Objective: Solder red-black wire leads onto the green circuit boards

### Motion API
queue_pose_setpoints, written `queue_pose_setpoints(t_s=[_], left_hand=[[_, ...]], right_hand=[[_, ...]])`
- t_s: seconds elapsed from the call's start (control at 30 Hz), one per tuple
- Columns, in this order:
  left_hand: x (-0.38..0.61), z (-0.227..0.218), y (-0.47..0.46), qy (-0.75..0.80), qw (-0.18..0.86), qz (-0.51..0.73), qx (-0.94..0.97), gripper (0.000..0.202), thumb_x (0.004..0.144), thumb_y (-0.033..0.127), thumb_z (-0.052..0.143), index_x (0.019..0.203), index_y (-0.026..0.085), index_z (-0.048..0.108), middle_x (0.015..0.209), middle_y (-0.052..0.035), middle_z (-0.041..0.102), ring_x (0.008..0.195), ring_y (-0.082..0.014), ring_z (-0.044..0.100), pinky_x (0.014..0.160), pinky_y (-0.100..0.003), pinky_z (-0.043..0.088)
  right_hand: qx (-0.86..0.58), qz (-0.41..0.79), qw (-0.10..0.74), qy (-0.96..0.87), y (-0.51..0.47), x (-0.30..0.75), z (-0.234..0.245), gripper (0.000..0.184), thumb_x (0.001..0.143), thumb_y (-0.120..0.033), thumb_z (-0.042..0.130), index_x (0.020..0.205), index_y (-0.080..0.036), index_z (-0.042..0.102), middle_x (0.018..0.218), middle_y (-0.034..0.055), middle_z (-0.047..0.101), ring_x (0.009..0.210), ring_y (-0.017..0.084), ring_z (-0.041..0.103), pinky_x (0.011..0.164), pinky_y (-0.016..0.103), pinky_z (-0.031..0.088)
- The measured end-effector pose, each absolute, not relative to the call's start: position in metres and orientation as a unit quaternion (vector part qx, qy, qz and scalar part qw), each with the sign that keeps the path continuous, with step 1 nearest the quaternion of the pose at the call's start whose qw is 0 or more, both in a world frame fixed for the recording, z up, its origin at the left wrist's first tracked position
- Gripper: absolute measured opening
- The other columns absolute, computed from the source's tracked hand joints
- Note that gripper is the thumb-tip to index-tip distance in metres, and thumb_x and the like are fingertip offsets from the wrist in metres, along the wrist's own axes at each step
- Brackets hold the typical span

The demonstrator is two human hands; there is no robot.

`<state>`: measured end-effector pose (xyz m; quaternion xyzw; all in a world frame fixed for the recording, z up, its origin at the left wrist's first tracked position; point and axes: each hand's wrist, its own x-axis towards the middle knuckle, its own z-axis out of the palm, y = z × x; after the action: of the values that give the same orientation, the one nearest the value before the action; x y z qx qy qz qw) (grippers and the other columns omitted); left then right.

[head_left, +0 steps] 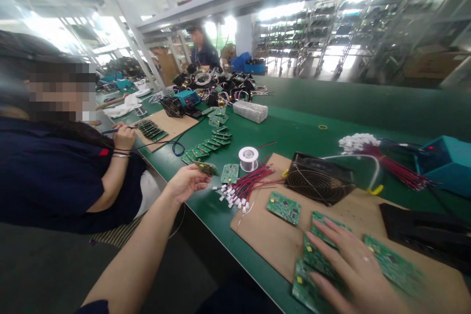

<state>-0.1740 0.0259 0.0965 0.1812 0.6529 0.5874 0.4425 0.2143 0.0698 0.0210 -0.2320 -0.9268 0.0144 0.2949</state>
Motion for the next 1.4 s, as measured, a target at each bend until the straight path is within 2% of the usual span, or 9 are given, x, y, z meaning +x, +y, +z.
queue_pose_setpoints(t_s=[0.2,0.3,0.4,0.57,0.7,0.9,1.03,1.2,1.4], left_hand=[[-0.071,0.089,0.014,0.573,0.607,0.511,0.207,0.020,0.055,0.015,0.075,0.070,0.012,0.062,0.055,-0.0018,0.063,0.042,-0.0118,0.060,0.040,-0.018,0.051],[-0.043,0.079,0.001,0.539,0.672,0.452,0.230,0.035,0.055,0.026,0.080,0.081,0.014,0.062,0.065,-0.0028,0.068,0.045,-0.0124,0.062,0.041,-0.019,0.052],[-0.044,0.070,-0.011,0.562,0.662,0.398,0.295,0.049,0.059,0.036,0.080,0.099,0.017,0.059,0.075,-0.0044,0.071,0.045,-0.0145,0.063,0.038,-0.021,0.049],[-0.084,0.063,-0.005,0.701,0.352,0.494,0.375,0.041,0.063,0.044,0.074,0.091,0.016,0.062,0.070,-0.0014,0.067,0.053,-0.0129,0.060,0.042,-0.020,0.045],[-0.121,0.059,0.016,0.784,0.157,0.434,0.415,0.041,0.070,0.045,0.062,0.095,0.014,0.069,0.077,-0.0040,0.068,0.066,-0.0164,0.063,0.058,-0.025,0.051],[-0.152,0.045,0.041,0.787,0.152,0.370,0.470,0.048,0.069,0.036,0.064,0.111,0.014,0.068,0.106,-0.0100,0.071,0.083,-0.0213,0.068,0.073,-0.033,0.055],[-0.163,0.042,0.057,0.760,0.171,0.317,0.541,0.051,0.066,0.028,0.069,0.115,0.017,0.067,0.131,-0.0107,0.063,0.112,-0.0259,0.063,0.088,-0.036,0.054],[-0.175,0.046,0.075,0.730,0.193,0.259,0.602,0.055,0.062,0.030,0.076,0.115,0.018,0.069,0.130,-0.0097,0.064,0.124,-0.0277,0.056,0.109,-0.039,0.040],[-0.185,0.045,0.091,0.723,0.188,0.225,0.626,0.069,0.056,0.036,0.081,0.120,0.017,0.066,0.125,-0.0109,0.067,0.119,-0.0302,0.058,0.106,-0.041,0.042]], right_hand=[[-0.274,0.387,0.310,-0.824,0.050,0.132,0.091,0.039,0.091,-0.028,0.058,0.129,-0.018,0.053,0.119,0.0106,0.066,0.105,0.024,0.065,0.090,0.040,0.055],[-0.302,0.550,0.313,-0.713,0.057,0.118,0.088,0.016,0.092,-0.024,0.053,0.103,-0.019,0.063,0.092,0.0040,0.070,0.080,0.017,0.067,0.071,0.030,0.058],[-0.347,0.627,0.292,-0.633,0.065,0.127,0.075,0.014,0.089,-0.026,0.055,0.100,-0.018,0.060,0.077,0.0009,0.065,0.064,0.014,0.063,0.052,0.022,0.052],[-0.387,0.517,0.216,-0.733,0.077,0.140,0.060,0.019,0.091,-0.022,0.053,0.106,-0.016,0.063,0.077,0.0017,0.068,0.067,0.015,0.063,0.062,0.027,0.051],[-0.402,0.456,0.181,-0.773,0.083,0.138,0.054,0.017,0.090,-0.020,0.055,0.100,-0.016,0.069,0.077,0.0031,0.070,0.070,0.020,0.065,0.067,0.031,0.050],[-0.382,0.369,0.143,-0.835,0.083,0.134,0.054,0.019,0.091,-0.016,0.055,0.102,-0.018,0.071,0.094,0.0060,0.074,0.086,0.024,0.069,0.080,0.036,0.051],[-0.371,0.296,0.138,-0.869,0.078,0.133,0.049,0.018,0.092,-0.016,0.054,0.096,-0.019,0.071,0.091,0.0079,0.070,0.086,0.024,0.067,0.077,0.037,0.052],[-0.361,0.141,0.121,-0.914,0.065,0.132,0.048,0.013,0.093,-0.021,0.056,0.098,-0.017,0.068,0.094,0.0101,0.062,0.077,0.023,0.063,0.061,0.032,0.051],[-0.289,0.124,0.103,-0.944,0.051,0.132,0.057,0.038,0.079,-0.033,0.078,0.108,-0.016,0.062,0.108,0.0122,0.060,0.094,0.028,0.059,0.077,0.043,0.055]])
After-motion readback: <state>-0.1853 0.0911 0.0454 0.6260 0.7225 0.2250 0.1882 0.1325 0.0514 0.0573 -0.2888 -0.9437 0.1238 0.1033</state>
